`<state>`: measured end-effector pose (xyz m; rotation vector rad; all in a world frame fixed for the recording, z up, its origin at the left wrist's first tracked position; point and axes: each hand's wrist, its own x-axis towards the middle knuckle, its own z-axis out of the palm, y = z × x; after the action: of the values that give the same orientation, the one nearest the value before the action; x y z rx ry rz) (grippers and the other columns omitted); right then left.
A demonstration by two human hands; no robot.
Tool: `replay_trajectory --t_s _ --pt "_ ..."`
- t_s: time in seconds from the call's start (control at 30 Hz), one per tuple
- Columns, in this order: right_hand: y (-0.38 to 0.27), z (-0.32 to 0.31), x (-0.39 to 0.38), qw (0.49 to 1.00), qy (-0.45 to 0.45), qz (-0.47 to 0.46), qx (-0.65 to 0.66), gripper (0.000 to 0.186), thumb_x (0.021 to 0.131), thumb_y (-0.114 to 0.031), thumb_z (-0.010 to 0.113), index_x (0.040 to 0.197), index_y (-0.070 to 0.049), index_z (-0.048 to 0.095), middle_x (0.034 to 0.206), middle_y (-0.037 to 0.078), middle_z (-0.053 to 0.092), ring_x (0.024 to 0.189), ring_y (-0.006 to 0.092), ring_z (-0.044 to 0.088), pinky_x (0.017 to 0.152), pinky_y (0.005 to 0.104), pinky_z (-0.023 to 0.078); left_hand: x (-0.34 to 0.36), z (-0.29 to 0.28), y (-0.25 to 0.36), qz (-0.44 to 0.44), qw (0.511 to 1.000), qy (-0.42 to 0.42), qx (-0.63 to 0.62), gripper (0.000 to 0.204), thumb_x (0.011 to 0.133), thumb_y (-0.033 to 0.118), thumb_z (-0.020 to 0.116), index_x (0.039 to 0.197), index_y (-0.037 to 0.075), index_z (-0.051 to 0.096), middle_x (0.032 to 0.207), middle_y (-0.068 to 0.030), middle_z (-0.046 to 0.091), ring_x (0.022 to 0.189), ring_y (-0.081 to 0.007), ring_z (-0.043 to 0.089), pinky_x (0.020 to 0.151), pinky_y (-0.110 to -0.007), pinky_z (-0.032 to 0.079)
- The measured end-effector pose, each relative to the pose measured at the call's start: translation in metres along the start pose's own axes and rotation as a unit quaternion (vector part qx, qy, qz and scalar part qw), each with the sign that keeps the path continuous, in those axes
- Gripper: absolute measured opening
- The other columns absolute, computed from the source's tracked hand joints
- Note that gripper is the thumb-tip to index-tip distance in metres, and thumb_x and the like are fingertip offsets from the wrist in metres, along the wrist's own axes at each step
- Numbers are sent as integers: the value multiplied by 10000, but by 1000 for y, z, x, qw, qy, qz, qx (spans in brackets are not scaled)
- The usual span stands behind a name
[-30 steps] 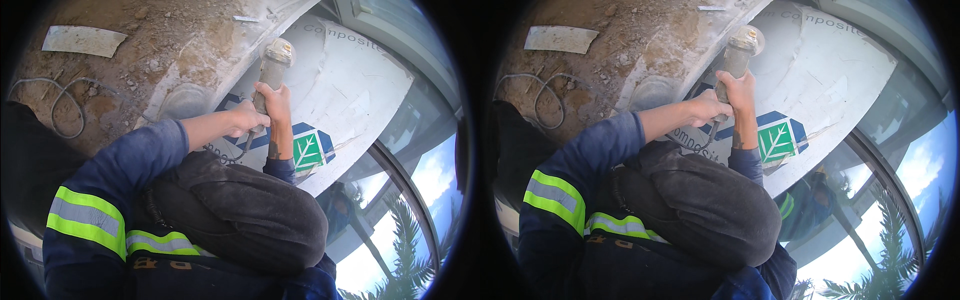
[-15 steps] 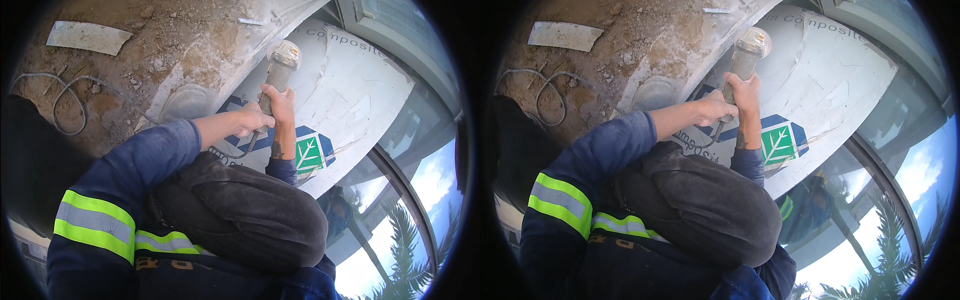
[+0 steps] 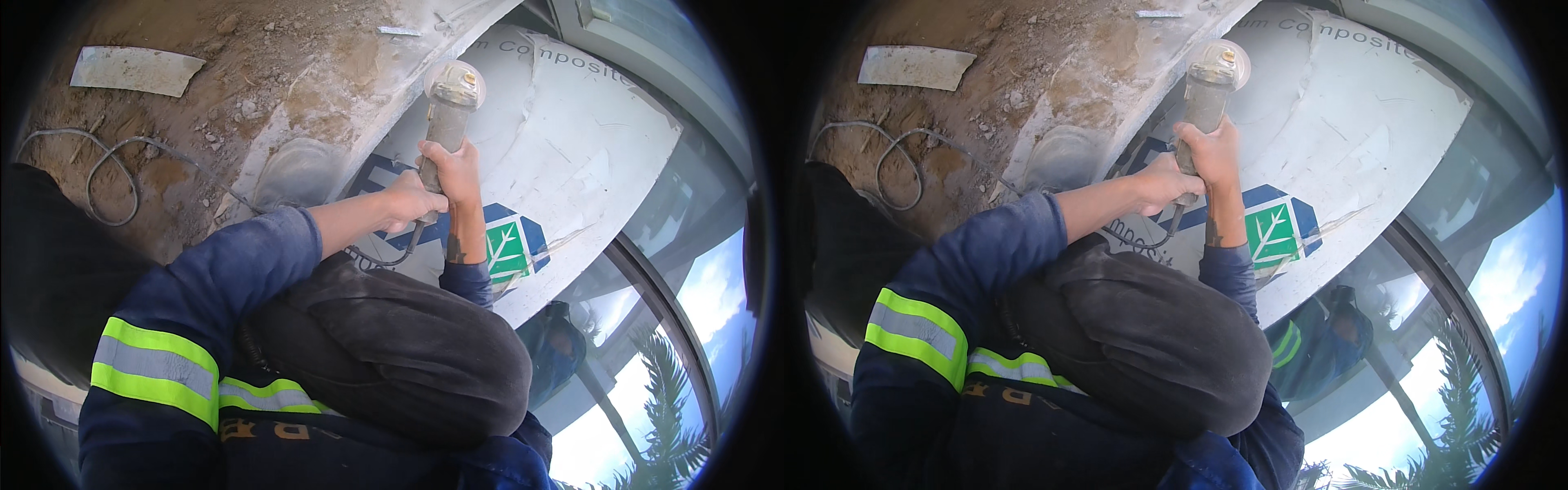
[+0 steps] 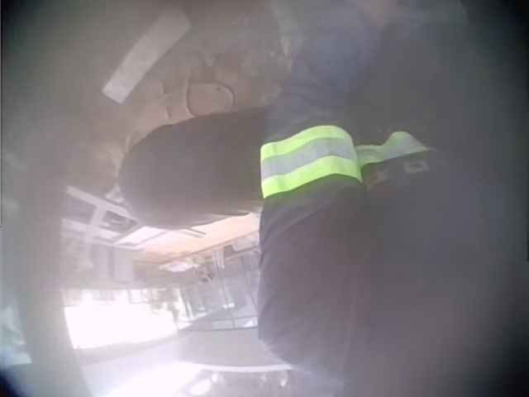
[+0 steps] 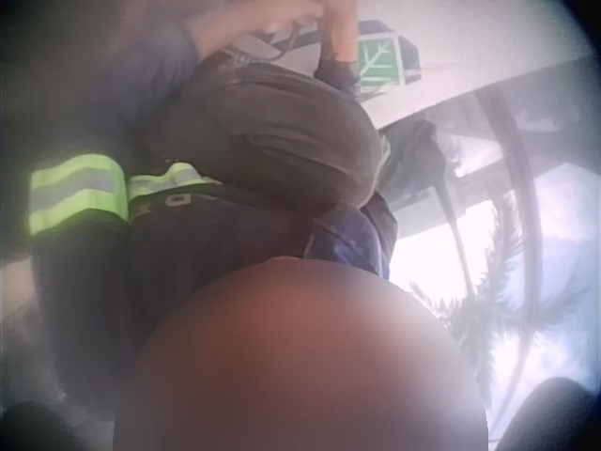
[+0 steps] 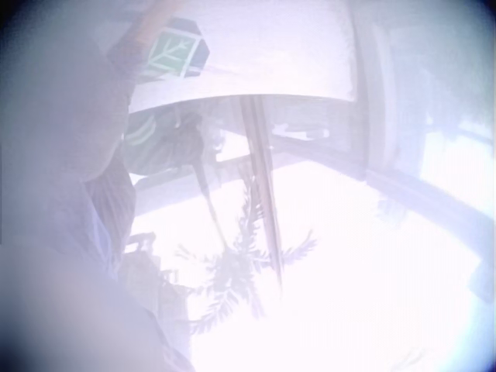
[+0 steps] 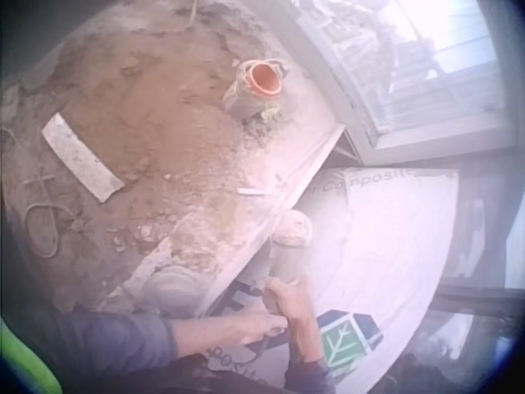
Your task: The person uses an angle grinder to cut and smooth a concrete surface on a rooftop terrace. They hold the tool with both hands and move it along the edge of a planter box while other workers are visible in the background.
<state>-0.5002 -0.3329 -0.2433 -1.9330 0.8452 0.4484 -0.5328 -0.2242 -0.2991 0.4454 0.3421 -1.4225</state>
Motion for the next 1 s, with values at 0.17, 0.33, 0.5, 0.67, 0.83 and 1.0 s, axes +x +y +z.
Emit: replay_trajectory --t_s 0.17,0.33,0.5,0.67,0.83,1.0 --pt "0 1 -6 1000 -14 -1 -19 322 815 -145 766 1054 34 646 854 91 681 668 172 661 605 326 535 -8 5 -14 25 999 0 -38 238 868 -35 704 1095 22 658 986 -56 675 876 -154 636 745 -331 494" --pt "-5 1 -12 999 -21 9 -40 342 811 -147 762 1072 36 639 877 91 677 686 175 660 617 334 539 -13 5 -14 18 1000 10 -17 252 868 -58 693 1104 22 651 985 -58 677 868 -147 642 720 -320 499" --pt "-1 4 -20 999 -22 39 -24 372 810 -146 765 1100 48 635 882 93 674 711 175 663 637 329 544 -15 5 -25 27 999 7 -36 253 869 -66 689 1102 24 650 990 -58 681 878 -146 654 712 -321 505" --pt "10 7 -23 999 -22 16 -23 386 805 -143 771 1107 55 632 879 92 673 713 172 664 643 327 547 -22 7 -29 22 998 30 -41 280 865 -71 692 1125 22 644 1016 -55 682 908 -155 665 741 -326 515" --pt "13 7 -25 999 -26 12 -37 391 803 -140 772 1110 57 631 876 91 673 707 171 663 644 325 544 -22 3 -34 15 999 20 -37 330 863 -63 700 1173 24 628 1060 -55 681 949 -156 666 770 -327 523" --pt "8 2 -38 998 -35 32 -34 393 799 -140 774 1107 54 626 863 84 668 711 163 657 647 319 539 -28 12 -43 18 999 19 -23 333 856 -52 713 1168 29 629 1046 -44 682 953 -156 666 778 -329 523"
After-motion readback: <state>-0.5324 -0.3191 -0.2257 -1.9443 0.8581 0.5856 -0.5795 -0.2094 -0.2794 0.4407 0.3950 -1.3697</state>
